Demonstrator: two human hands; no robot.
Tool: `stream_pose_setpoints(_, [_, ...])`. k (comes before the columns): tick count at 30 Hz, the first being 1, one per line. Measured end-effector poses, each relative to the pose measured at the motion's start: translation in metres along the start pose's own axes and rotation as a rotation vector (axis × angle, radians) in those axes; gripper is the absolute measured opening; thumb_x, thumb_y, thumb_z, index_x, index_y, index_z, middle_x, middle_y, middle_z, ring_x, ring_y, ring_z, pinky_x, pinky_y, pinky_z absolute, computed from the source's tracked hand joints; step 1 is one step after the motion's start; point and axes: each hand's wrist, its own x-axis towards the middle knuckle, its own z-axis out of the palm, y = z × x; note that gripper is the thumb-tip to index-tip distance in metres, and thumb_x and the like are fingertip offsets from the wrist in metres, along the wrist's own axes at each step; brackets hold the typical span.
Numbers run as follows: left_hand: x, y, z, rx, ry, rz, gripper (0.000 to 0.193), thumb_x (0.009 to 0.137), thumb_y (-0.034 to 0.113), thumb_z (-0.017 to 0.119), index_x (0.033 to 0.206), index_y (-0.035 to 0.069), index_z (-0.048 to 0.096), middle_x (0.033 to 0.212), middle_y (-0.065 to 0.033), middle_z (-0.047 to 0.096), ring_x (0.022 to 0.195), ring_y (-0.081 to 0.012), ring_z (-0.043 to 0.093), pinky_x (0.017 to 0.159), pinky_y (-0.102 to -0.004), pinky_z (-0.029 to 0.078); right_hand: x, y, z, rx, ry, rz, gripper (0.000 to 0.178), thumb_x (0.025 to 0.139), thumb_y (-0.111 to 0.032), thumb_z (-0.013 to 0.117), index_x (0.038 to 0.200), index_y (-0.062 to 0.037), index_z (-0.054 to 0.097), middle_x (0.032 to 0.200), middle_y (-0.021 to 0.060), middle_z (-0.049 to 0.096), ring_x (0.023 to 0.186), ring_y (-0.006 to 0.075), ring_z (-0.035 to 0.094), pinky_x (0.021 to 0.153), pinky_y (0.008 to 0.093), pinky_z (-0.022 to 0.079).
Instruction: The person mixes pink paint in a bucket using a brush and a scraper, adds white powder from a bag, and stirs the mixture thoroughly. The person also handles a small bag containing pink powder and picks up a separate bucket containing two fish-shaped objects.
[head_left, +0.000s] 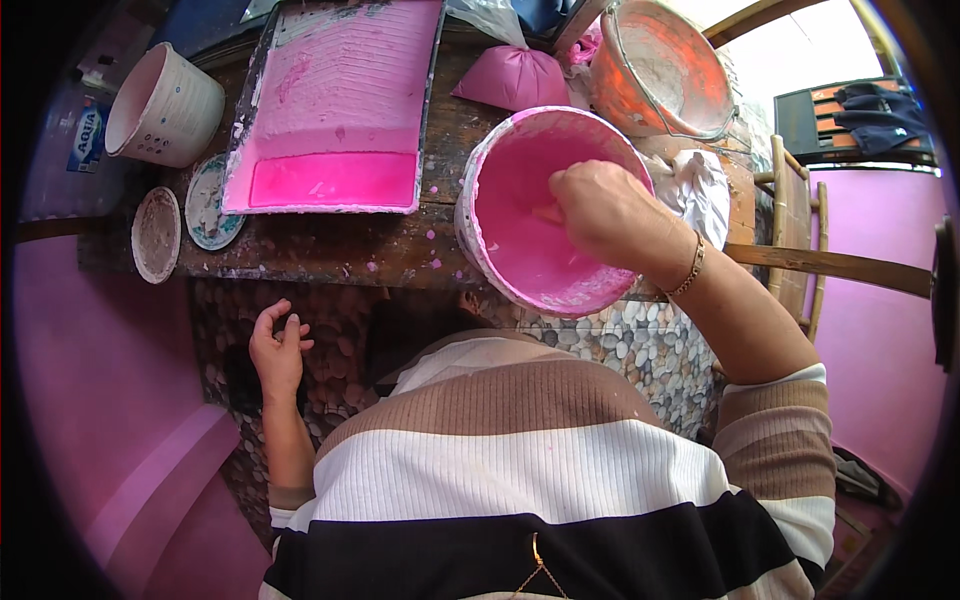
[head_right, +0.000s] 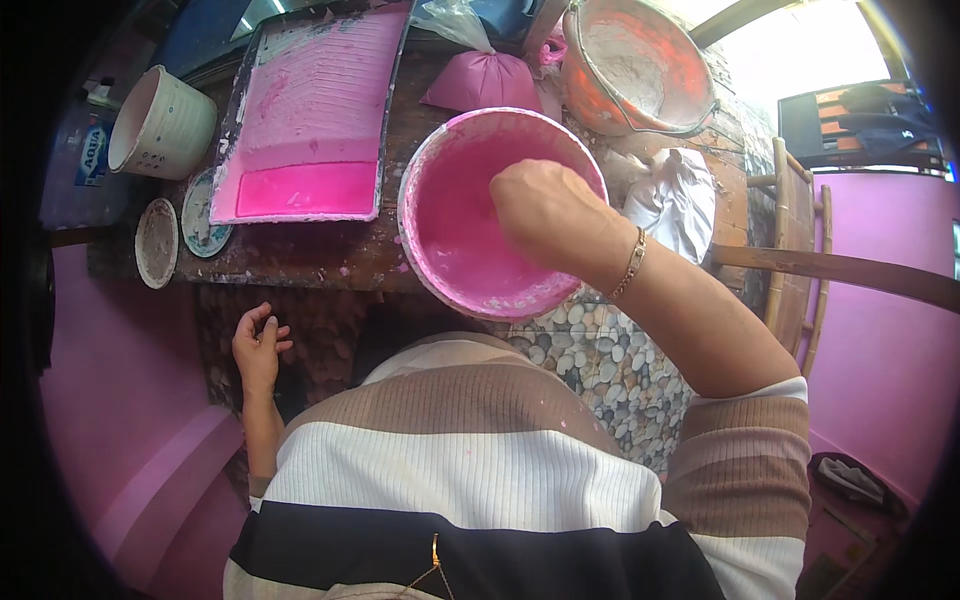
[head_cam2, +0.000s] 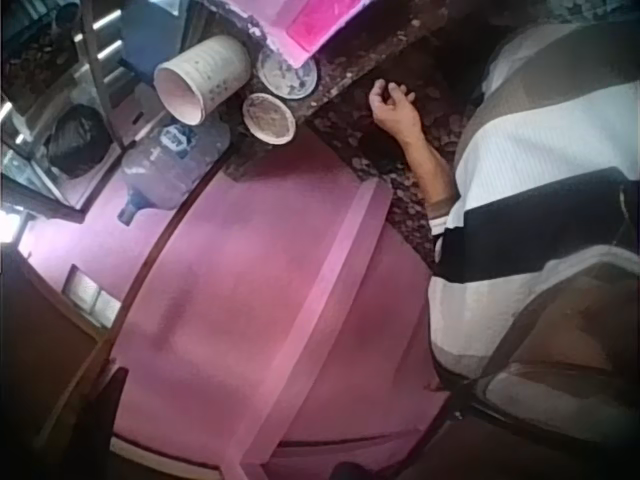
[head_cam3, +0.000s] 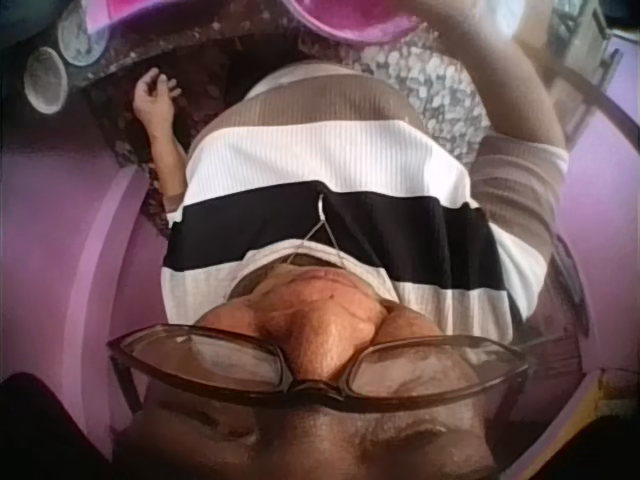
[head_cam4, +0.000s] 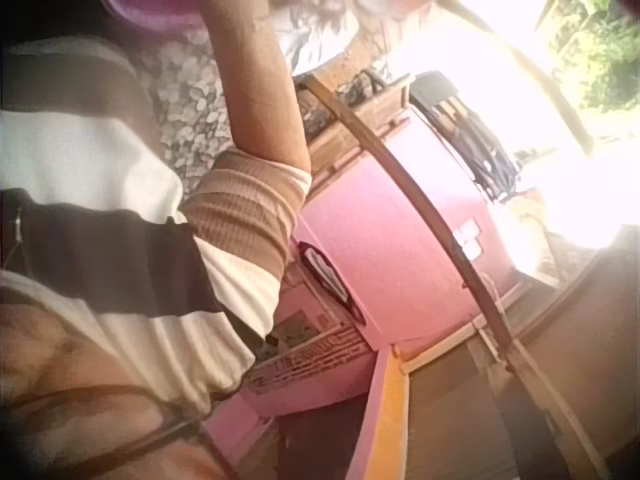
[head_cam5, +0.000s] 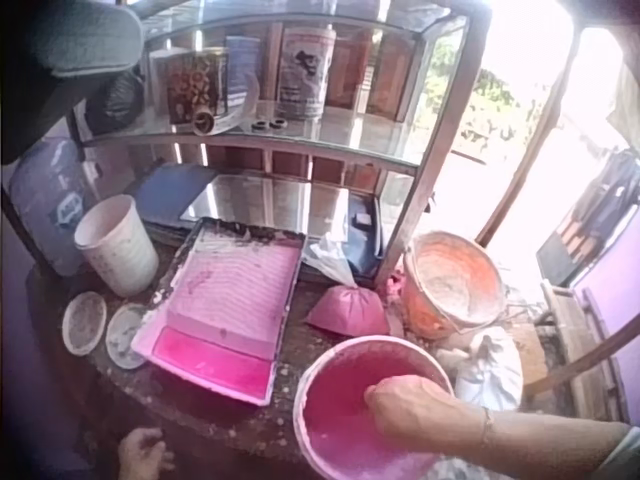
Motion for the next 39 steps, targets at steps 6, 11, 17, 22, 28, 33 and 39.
stream_pose_setpoints(6, [-0.001,-0.001,0.004,0.056,-0.03,-0.019,0.027,0.091,0.005,0.058,0.117,-0.003,0.055,0.115,-0.0112,0.06,0.078,-0.0148,0.066,0.057,-0.0247,0.057,0.003,-0.022,-0.003,0.212,-0.136,0.001,0.012,0.079,-0.01,0.061,0.083,0.0015,0.064,0.084,0.0218,0.064,0.085,0.0394,0.063,0.076,0.0469,0.05])
stream_pose_setpoints(11, [-0.005,-0.006,0.01,0.096,-0.062,-0.041,0.027,0.091,0.005,0.059,0.116,-0.003,0.056,0.107,-0.0102,0.062,0.075,-0.0131,0.066,0.056,-0.025,0.057,0.019,-0.005,0.007,-0.032,0.31,-0.147,0.011,0.083,-0.007,0.054,0.083,0.0029,0.059,0.081,0.0204,0.06,0.083,0.0389,0.061,0.077,0.0453,0.048])
stream_pose_setpoints(17, [-0.01,-0.029,0.007,0.118,-0.091,-0.103,0.028,0.09,0.005,0.058,0.117,-0.003,0.056,0.108,-0.0109,0.061,0.074,-0.0164,0.066,0.054,-0.0261,0.057,-0.002,0.009,0.0,-0.01,0.053,-0.017,0.014,0.082,-0.01,0.057,0.079,0.0034,0.06,0.081,0.0226,0.062,0.081,0.0399,0.061,0.076,0.0459,0.048])
stream_pose_setpoints(22, [-0.011,-0.038,0.005,0.152,-0.104,-0.142,0.028,0.09,0.004,0.058,0.117,-0.003,0.056,0.109,-0.0117,0.06,0.074,-0.0165,0.066,0.054,-0.0267,0.057,-0.007,-0.004,-0.005,0.17,-0.08,-0.028,0.018,0.083,-0.012,0.059,0.077,0.0044,0.06,0.077,0.0241,0.06,0.078,0.0411,0.06,0.071,0.0473,0.047])
stream_pose_setpoints(28, [-0.012,-0.042,0.005,0.151,-0.113,-0.139,0.029,0.09,0.004,0.058,0.118,-0.002,0.055,0.109,-0.0125,0.06,0.073,-0.0174,0.066,0.054,-0.0275,0.056,0.007,-0.014,-0.014,0.021,0.233,0.084,0.015,0.086,-0.006,0.054,0.079,0.0031,0.062,0.081,0.0236,0.063,0.082,0.0386,0.062,0.075,0.046,0.048])
stream_pose_setpoints(33, [-0.013,-0.047,0.009,0.152,-0.141,-0.156,0.029,0.09,0.004,0.058,0.118,-0.002,0.055,0.107,-0.012,0.061,0.073,-0.0173,0.065,0.054,-0.0276,0.057,0.026,0.007,0.013,0.053,0.252,-0.021,0.013,0.083,-0.007,0.056,0.079,0.0033,0.062,0.082,0.024,0.064,0.083,0.0396,0.062,0.076,0.0461,0.048])
stream_pose_setpoints(39, [-0.015,-0.054,0.008,0.172,-0.149,-0.169,0.028,0.09,0.004,0.058,0.118,-0.002,0.055,0.105,-0.0124,0.061,0.074,-0.0173,0.066,0.055,-0.0281,0.057,0.02,-0.02,0.008,0.19,0.07,-0.071,0.016,0.084,-0.011,0.058,0.082,0.0033,0.065,0.081,0.0242,0.063,0.084,0.0407,0.062,0.076,0.047,0.049])
